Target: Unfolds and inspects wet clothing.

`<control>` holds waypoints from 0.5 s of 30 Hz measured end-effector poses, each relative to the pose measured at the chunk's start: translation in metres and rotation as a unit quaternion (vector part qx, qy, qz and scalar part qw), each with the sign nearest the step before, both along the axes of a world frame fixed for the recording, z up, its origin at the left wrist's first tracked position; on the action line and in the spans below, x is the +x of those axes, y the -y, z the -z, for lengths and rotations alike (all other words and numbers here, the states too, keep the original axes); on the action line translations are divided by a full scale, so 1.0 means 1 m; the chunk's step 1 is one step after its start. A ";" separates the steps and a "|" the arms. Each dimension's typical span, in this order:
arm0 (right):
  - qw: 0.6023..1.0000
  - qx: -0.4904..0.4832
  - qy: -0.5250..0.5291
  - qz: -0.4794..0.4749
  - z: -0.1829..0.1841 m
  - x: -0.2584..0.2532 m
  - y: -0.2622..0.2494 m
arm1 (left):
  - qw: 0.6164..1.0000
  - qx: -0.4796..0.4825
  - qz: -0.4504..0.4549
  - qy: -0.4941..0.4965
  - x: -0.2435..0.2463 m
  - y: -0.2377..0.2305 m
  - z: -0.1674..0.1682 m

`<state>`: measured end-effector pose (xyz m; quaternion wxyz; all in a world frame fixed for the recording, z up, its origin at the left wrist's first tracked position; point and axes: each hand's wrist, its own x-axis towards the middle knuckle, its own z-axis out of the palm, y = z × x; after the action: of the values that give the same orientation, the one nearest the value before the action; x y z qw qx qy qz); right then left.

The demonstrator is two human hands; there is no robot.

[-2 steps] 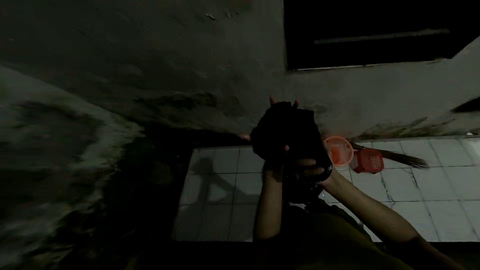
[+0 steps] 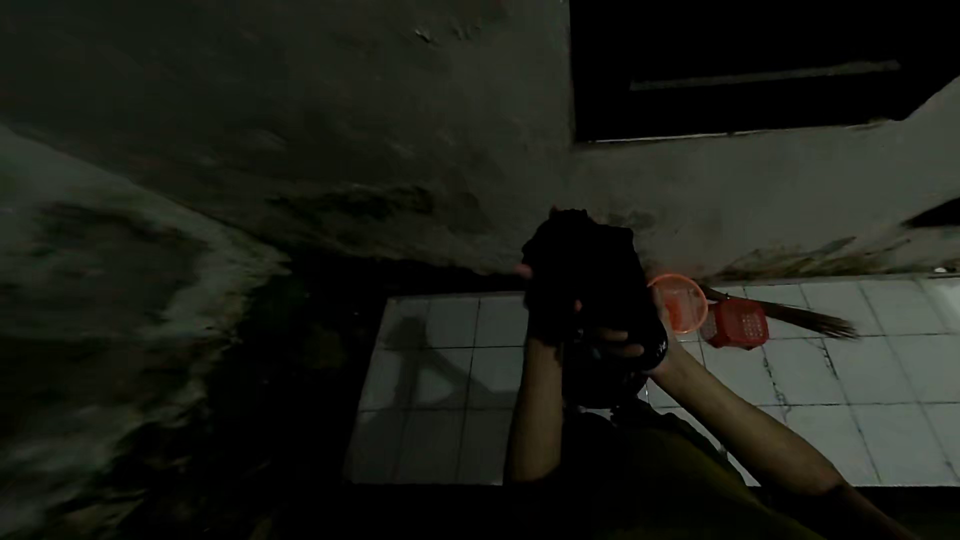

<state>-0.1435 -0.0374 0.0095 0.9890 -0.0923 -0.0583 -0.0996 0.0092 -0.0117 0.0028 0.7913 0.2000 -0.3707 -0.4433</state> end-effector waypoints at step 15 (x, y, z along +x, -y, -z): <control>0.988 -0.146 0.026 0.052 0.007 -0.020 -0.002 | 0.986 -0.158 0.028 -0.037 -0.011 0.044 -0.002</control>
<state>-0.1631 -0.0355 0.0024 0.9566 -0.2361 -0.0931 -0.1434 -0.0023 -0.0556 0.0050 0.8131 0.0454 -0.4120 -0.4087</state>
